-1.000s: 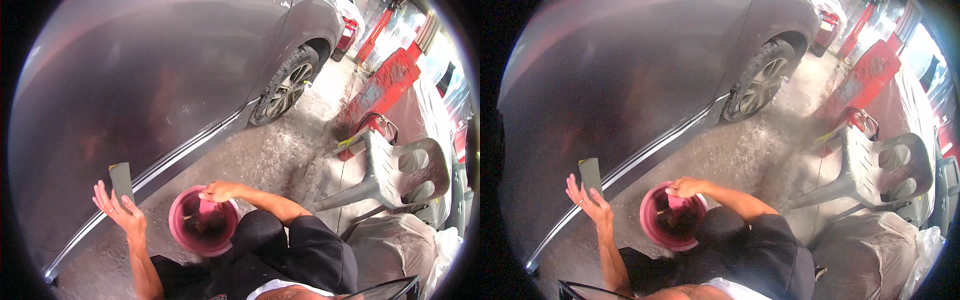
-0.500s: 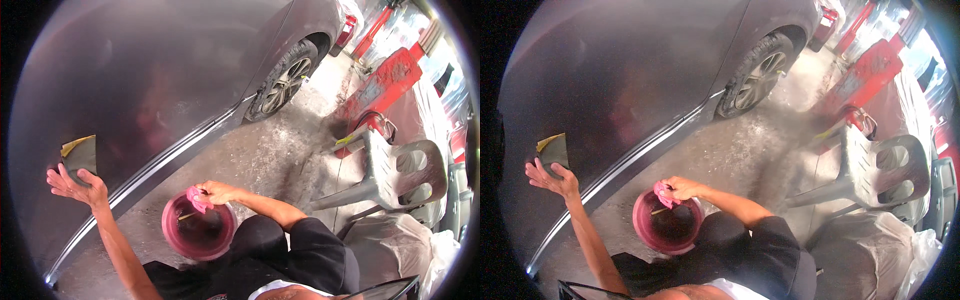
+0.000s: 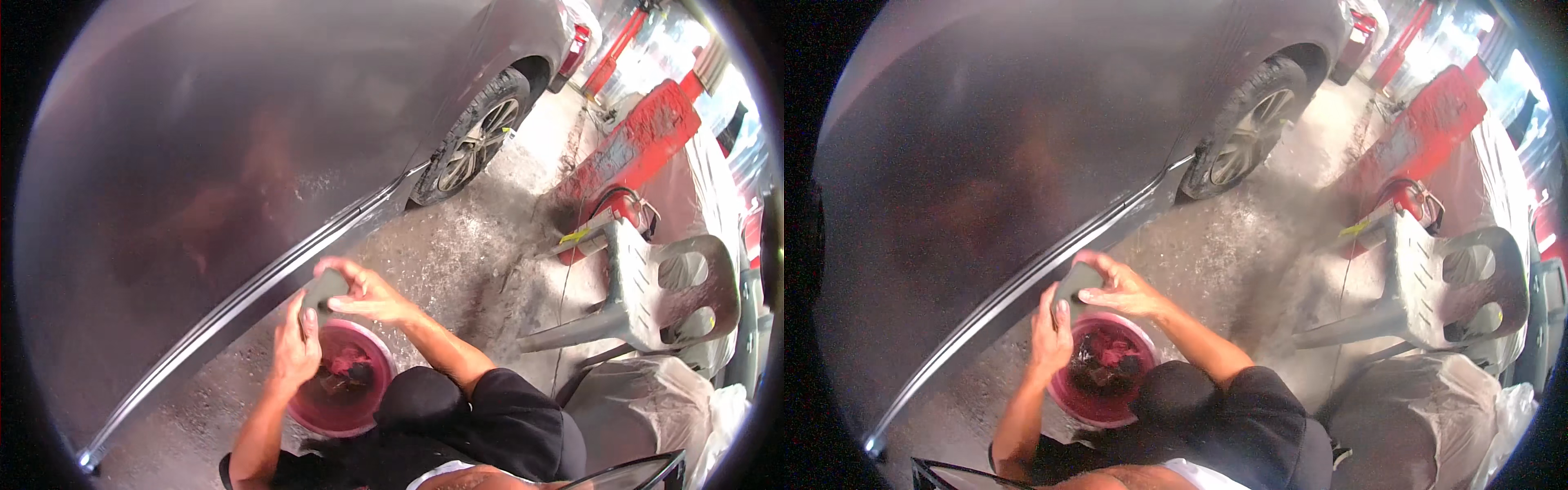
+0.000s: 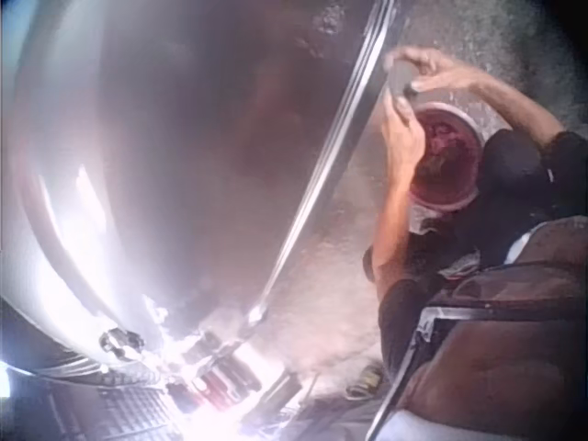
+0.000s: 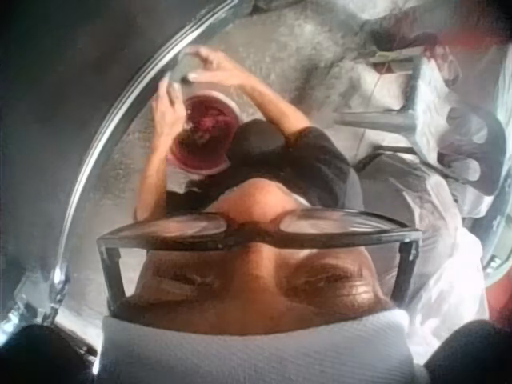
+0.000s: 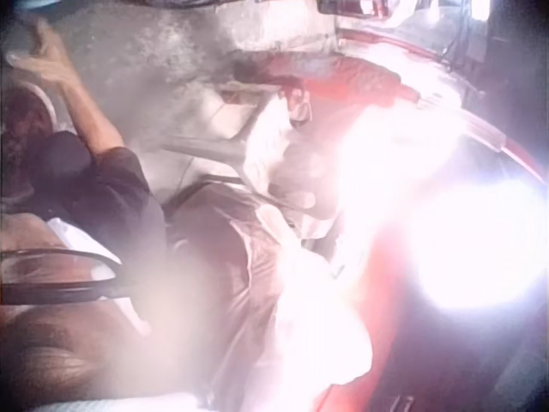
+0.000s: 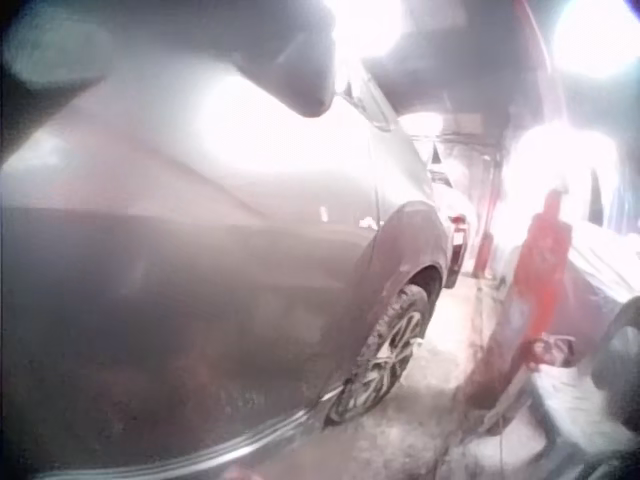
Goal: The person sands the side panel of a car door by hand using a sanding block, dipping the block into a bucket of water and wiping the surface with a cloth.
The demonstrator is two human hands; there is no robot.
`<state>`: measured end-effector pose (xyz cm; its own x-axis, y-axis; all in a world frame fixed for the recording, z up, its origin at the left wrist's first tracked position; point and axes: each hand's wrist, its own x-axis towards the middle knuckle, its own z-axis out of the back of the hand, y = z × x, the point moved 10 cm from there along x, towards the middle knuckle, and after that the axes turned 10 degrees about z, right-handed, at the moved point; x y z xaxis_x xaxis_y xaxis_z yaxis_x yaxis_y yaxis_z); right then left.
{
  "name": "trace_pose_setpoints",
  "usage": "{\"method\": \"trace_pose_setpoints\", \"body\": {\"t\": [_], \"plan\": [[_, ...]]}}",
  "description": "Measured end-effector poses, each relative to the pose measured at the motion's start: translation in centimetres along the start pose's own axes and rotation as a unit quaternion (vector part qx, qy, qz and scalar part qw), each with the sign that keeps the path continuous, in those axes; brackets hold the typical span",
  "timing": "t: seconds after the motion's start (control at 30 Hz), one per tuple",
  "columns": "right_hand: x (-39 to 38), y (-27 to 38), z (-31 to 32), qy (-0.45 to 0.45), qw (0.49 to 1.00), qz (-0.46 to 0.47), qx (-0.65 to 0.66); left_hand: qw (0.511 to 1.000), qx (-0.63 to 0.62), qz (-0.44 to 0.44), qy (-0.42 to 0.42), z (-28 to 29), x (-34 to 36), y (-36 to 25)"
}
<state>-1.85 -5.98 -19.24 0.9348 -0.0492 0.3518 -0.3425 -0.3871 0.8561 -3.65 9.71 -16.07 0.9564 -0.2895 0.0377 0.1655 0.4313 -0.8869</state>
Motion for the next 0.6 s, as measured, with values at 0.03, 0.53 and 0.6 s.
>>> {"method": "trace_pose_setpoints", "body": {"t": [0.03, 0.53, 0.6], "plan": [[-0.6, -2.5, 0.4, 0.053, 0.994, -0.074, -0.053, 1.0, -0.013, 0.026, -0.006, -0.6, -0.2, 0.4], [-2.4, 2.7, -5.9, 0.255, 0.812, 0.198, -0.487, 0.793, -0.503, 0.29, 0.187, -4.7, 1.5, 7.5], [-1.7, 2.2, -5.0, 0.25, 0.805, 0.141, -0.52, 0.776, -0.533, 0.273, 0.2, -4.5, 1.0, 3.6]]}}
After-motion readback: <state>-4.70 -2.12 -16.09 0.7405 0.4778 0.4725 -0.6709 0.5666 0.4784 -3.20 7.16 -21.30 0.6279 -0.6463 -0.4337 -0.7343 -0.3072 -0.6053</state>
